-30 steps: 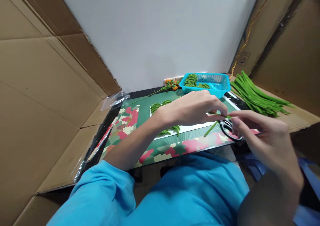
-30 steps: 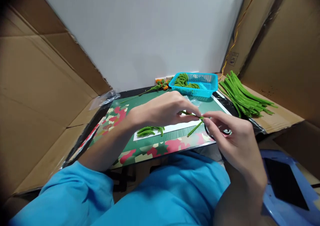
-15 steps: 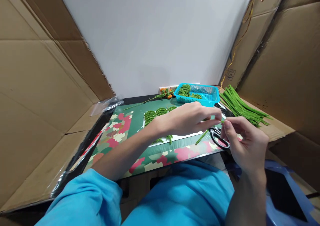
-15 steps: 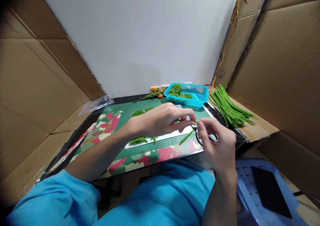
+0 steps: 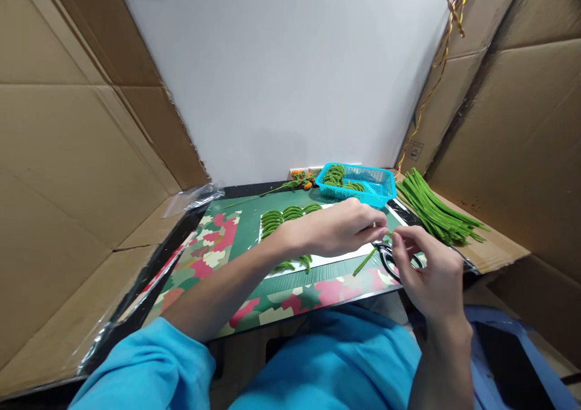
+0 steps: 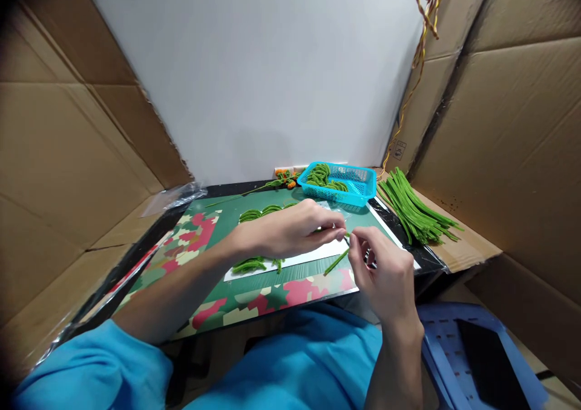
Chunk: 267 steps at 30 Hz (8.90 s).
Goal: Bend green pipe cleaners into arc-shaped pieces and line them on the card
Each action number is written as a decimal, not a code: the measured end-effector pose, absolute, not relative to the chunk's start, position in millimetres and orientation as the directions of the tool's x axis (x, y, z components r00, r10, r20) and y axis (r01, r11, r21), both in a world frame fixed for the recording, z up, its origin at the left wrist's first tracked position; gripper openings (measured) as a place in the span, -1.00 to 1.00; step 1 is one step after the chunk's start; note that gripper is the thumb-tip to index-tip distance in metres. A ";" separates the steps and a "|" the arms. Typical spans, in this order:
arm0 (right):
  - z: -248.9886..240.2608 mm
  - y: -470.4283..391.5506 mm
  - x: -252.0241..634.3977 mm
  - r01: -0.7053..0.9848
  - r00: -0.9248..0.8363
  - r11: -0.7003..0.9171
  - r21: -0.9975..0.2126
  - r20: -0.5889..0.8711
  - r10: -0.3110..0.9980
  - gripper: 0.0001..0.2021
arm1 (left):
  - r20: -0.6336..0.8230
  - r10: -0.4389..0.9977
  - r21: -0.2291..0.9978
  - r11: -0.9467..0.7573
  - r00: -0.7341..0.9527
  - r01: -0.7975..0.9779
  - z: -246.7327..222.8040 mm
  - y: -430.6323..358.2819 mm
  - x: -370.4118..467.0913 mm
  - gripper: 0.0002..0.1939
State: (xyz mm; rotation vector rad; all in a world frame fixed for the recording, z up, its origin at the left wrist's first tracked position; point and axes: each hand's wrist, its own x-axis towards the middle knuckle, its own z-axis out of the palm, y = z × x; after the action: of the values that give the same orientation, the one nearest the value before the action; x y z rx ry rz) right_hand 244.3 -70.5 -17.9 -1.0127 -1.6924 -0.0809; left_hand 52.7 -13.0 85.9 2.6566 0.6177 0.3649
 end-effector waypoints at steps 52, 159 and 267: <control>-19.3 -61.2 243.0 -0.374 0.358 0.494 -0.785 0.369 0.857 -0.73 | 0.291 0.386 0.455 -0.861 0.876 0.228 76.1 -6.0 53.1 -0.54; -21.7 -48.7 236.8 -0.523 0.721 0.612 -0.594 0.076 0.689 -0.69 | 0.540 0.135 -0.017 -0.985 0.831 0.171 65.3 -1.2 45.1 -0.76; -38.3 -48.8 215.1 0.328 0.164 0.499 -0.802 0.568 0.806 -0.84 | 0.426 0.217 0.135 -0.975 0.878 0.175 46.8 -4.9 53.6 -0.82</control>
State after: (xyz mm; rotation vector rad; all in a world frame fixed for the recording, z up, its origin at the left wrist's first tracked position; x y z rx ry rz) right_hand 215.1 -48.8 -38.3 -1.0636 -1.4231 0.4546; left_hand 53.6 -4.9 46.8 2.9546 0.3089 0.6861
